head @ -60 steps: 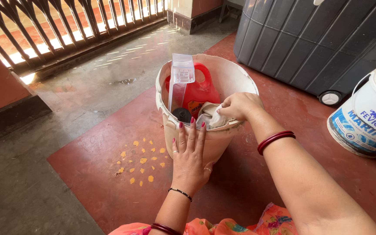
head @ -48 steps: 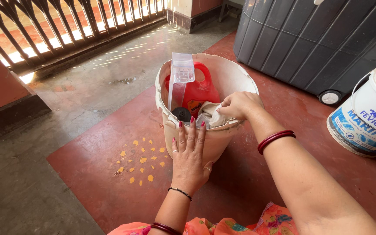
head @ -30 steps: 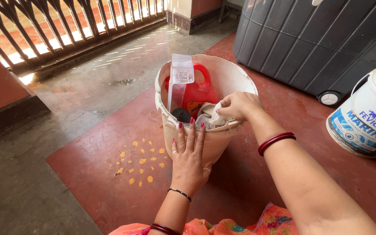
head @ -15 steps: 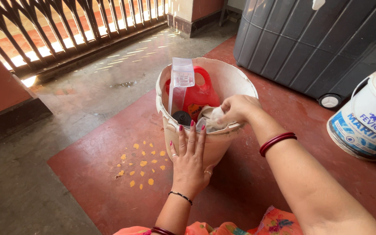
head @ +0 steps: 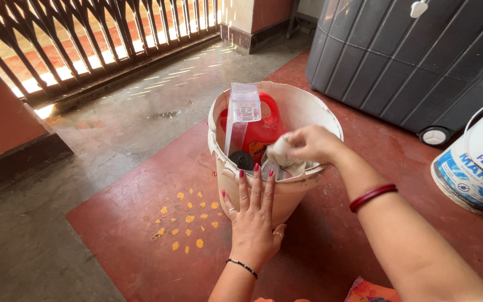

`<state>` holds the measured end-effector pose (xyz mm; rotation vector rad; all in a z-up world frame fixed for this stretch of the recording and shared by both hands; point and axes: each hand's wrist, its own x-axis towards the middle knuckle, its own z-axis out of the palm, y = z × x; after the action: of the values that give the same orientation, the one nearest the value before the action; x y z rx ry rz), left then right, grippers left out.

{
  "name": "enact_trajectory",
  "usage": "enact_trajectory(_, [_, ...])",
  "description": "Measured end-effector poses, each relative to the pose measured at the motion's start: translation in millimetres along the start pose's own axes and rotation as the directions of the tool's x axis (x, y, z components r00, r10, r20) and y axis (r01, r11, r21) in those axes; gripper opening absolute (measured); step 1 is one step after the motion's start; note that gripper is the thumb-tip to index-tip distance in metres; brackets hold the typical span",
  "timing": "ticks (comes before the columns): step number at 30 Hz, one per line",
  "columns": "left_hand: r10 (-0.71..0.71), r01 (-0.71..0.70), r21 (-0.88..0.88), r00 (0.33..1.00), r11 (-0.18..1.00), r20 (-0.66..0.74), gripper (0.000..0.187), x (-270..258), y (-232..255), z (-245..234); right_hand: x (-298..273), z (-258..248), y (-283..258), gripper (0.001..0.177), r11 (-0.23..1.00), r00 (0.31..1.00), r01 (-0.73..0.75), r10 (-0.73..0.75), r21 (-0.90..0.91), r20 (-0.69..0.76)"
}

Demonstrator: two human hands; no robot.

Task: The person empties a bucket of miscellaneous items onto the floor, then uses a cloth to wipe the exterior of a small jar and a plastic tray. The person handles the items one at a time and places them on the floor.

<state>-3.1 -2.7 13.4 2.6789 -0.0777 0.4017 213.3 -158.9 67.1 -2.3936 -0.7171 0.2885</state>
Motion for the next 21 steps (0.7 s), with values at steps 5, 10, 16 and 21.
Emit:
enact_trajectory(5, [-0.01, 0.009, -0.078, 1.0, 0.997, -0.011, 0.122, -1, 0, -1, -21, -11, 5, 0.037, 0.82, 0.932, 0.228, -0.029, 0.524, -0.361])
enact_trajectory(10, [-0.012, -0.065, -0.31, 0.971, 0.948, -0.239, 0.11, -3, 0, -4, -47, -27, -28, 0.044, 0.315, 0.915, 0.399, -0.07, 0.861, -0.398])
enact_trajectory(16, [-0.109, -0.193, -0.513, 0.859, 0.837, -0.501, 0.09, 1, -9, 13, -101, -9, -82, 0.062, 0.002, 0.909, 0.312, -0.294, 0.95, -0.297])
enact_trajectory(21, [-0.325, -0.205, -0.971, 0.916, 0.124, -0.235, 0.061, 11, -29, 53, -143, 46, -101, 0.065, 0.264, 0.97, 0.187, -0.203, 0.946, -0.135])
